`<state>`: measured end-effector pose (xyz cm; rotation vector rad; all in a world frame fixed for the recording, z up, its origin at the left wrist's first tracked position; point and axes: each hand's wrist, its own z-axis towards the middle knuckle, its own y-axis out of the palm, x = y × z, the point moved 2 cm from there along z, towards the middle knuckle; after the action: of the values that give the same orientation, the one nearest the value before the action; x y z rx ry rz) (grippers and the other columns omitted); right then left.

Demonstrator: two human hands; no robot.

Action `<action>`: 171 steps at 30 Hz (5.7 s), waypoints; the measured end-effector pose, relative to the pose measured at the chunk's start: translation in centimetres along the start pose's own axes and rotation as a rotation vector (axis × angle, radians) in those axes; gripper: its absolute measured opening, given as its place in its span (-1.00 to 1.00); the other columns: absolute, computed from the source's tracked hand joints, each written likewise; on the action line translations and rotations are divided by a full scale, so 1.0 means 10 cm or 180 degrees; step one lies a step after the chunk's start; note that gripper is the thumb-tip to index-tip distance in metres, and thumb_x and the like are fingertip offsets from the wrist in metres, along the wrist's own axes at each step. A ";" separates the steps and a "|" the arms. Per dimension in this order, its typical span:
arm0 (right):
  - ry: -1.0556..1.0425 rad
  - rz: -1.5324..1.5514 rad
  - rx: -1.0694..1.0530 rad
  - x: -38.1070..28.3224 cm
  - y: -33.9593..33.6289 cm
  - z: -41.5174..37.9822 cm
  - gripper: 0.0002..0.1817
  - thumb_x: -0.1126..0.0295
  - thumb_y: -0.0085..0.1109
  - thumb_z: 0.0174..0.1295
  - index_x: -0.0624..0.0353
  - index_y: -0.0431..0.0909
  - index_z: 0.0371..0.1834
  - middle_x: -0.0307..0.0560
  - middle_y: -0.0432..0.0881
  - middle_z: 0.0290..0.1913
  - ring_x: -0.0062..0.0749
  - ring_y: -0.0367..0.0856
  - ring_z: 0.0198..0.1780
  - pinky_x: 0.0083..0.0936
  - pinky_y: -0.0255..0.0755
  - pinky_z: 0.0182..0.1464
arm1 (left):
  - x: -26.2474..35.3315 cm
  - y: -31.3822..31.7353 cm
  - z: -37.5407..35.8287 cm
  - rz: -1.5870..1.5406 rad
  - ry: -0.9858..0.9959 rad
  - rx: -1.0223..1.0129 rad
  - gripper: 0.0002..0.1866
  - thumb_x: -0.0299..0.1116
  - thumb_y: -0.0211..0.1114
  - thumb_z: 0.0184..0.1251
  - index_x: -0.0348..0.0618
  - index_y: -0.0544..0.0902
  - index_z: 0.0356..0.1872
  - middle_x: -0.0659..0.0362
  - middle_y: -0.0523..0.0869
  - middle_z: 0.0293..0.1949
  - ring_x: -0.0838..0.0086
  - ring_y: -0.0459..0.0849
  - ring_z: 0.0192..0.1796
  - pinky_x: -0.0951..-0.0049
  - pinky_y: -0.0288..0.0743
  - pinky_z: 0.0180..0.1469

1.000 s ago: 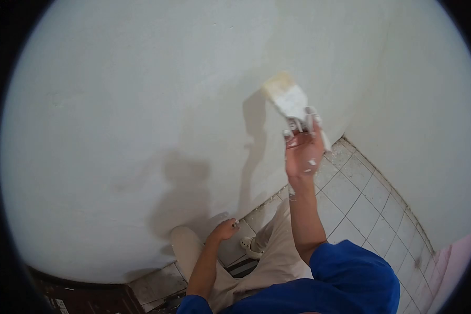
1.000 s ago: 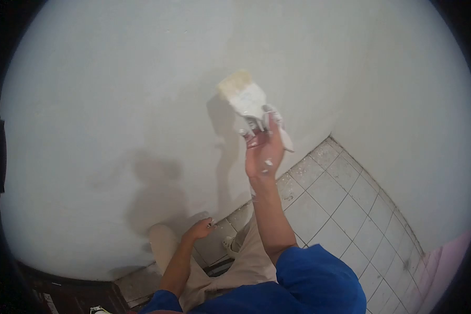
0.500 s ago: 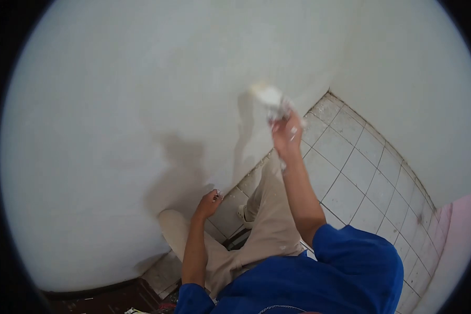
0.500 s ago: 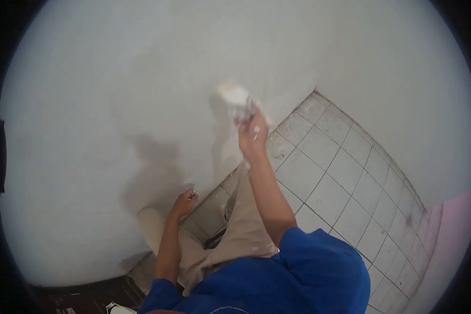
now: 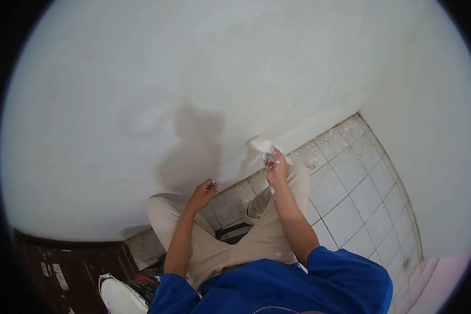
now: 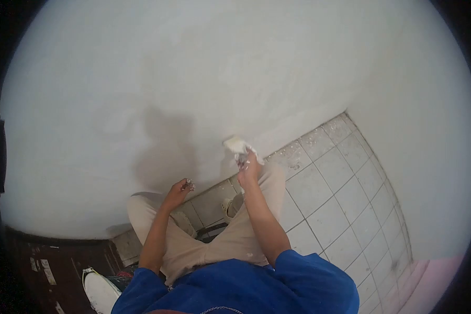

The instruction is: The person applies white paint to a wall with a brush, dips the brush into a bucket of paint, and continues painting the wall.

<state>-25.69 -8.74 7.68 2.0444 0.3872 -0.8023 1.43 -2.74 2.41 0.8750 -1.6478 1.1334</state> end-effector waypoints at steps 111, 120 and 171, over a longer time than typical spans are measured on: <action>-0.1250 -0.1771 -0.7215 2.14 0.70 -4.84 -0.80 0.52 0.20 0.06 0.31 0.58 -0.22 0.05 0.64 -0.36 -0.30 0.62 -0.37 -0.48 0.44 -0.30 | 0.51 -0.11 -5.61 0.1697 -0.2640 0.6213 -0.82 -0.32 0.08 0.22 -0.22 0.55 -0.34 -0.03 0.65 -0.42 0.06 0.62 -0.36 0.16 0.44 -0.29; 0.3311 -0.2548 -0.4267 2.35 0.57 -4.63 -0.82 0.42 0.26 0.12 0.16 0.56 -0.20 -0.28 0.59 -0.31 -0.60 0.54 -0.39 -0.63 0.44 -0.38 | 0.53 -0.09 -5.52 0.1800 -0.2937 0.5903 -0.78 -0.26 0.09 0.25 -0.24 0.54 -0.34 -0.07 0.66 -0.39 0.03 0.63 -0.29 0.14 0.45 -0.25; 0.0662 -0.1069 -0.0413 1.75 -0.41 -0.75 -0.63 0.31 0.18 0.22 0.07 0.39 0.08 -0.23 0.48 0.03 -0.48 0.43 0.05 -0.43 0.43 -0.08 | -0.62 0.43 -0.39 0.1063 -0.0448 0.0023 -0.63 -0.18 0.18 0.20 -0.28 0.51 -0.12 -0.12 0.65 -0.27 0.03 0.62 -0.17 0.13 0.46 -0.12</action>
<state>-11.95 -0.72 -3.54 1.9719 0.8948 -0.7402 0.70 2.61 -4.06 0.7131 -1.9586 1.3275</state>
